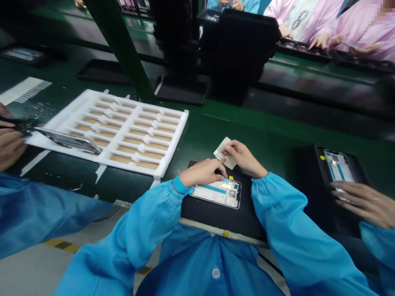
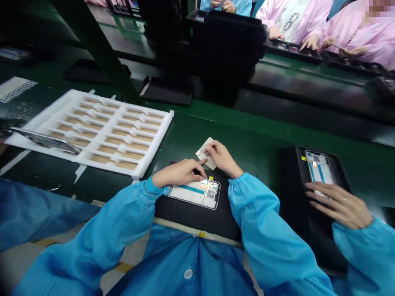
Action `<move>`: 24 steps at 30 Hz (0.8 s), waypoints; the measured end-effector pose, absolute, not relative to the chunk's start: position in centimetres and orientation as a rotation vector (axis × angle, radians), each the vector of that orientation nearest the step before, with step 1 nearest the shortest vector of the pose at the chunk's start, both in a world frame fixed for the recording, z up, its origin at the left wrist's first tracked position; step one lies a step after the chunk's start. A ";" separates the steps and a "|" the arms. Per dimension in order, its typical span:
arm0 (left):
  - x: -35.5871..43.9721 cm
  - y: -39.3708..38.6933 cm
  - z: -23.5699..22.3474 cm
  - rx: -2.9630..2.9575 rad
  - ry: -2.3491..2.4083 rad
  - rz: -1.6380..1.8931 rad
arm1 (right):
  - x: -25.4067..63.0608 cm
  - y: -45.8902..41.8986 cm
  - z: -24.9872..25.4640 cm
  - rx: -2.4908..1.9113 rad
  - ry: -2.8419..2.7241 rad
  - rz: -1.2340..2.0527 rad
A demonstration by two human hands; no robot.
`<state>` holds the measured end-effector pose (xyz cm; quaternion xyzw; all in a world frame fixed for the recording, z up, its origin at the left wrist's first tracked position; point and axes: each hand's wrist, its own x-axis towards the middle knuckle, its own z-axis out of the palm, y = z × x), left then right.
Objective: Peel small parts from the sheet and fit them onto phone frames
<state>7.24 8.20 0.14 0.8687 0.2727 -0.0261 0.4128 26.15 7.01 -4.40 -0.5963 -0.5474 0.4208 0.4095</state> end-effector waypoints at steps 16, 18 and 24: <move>4.6 2.5 2.0 2.580 0.820 0.439 | 25.9 -1.4 2.0 -1.441 -1.211 0.697; 4.3 1.7 2.1 2.660 0.763 0.507 | 25.1 -3.3 2.7 -1.482 -1.345 0.576; 2.5 0.7 1.6 2.625 0.760 0.583 | 23.3 -6.3 4.4 -1.439 -1.885 0.268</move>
